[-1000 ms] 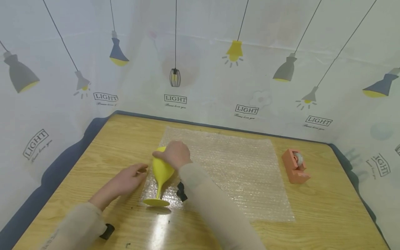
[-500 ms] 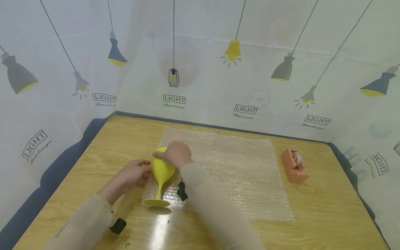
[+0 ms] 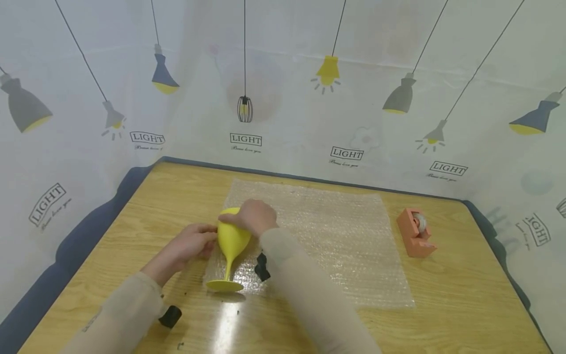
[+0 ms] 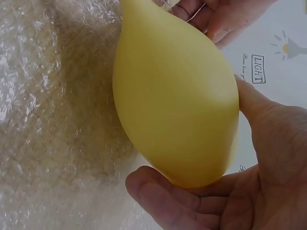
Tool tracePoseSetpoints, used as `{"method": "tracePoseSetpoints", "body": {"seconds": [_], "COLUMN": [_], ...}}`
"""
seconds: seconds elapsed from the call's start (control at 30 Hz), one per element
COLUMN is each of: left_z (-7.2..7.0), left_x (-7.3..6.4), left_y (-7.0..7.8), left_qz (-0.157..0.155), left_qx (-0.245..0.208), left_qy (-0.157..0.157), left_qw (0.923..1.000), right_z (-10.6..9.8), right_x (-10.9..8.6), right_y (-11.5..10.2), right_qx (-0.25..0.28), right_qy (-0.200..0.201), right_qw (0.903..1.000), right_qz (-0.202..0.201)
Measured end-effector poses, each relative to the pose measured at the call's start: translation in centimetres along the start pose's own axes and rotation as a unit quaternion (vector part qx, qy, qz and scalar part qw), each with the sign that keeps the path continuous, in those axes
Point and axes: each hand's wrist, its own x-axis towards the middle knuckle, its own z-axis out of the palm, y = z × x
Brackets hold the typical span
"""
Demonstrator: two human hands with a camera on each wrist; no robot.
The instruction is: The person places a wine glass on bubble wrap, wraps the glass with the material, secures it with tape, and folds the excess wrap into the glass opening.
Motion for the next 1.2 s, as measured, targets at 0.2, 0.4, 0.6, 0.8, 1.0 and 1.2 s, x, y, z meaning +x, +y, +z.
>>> {"method": "tracePoseSetpoints", "body": {"seconds": [0.2, 0.4, 0.6, 0.8, 1.0, 1.2], "left_z": [0.1, 0.7, 1.1, 1.4, 1.6, 1.7], "left_x": [0.0, 0.1, 0.1, -0.1, -0.4, -0.4], "left_y": [0.3, 1.0, 1.6, 2.1, 2.5, 2.5], "left_qz": [0.012, 0.021, 0.035, 0.071, 0.115, 0.153], "left_qx": [0.029, 0.040, 0.068, 0.134, 0.209, 0.234], "left_qy": [0.003, 0.006, 0.010, 0.008, 0.014, 0.022], "left_qw": [0.9995, 0.9989, 0.9970, 0.9884, 0.9712, 0.9598], "right_z": [-0.5, -1.6, -2.0, -2.2, -2.5, -2.7], "right_x": [0.0, -0.4, -0.6, -1.0, -1.4, -1.3], "right_y": [0.7, 1.6, 2.9, 3.7, 4.0, 4.6], "right_qx": [-0.008, -0.012, 0.005, 0.024, 0.044, 0.072], "right_qy": [-0.010, -0.024, -0.032, -0.030, -0.030, -0.034], "right_qw": [0.9999, 0.9996, 0.9995, 0.9993, 0.9985, 0.9968], "right_qz": [0.003, -0.002, 0.006, -0.001, -0.008, -0.003]}}
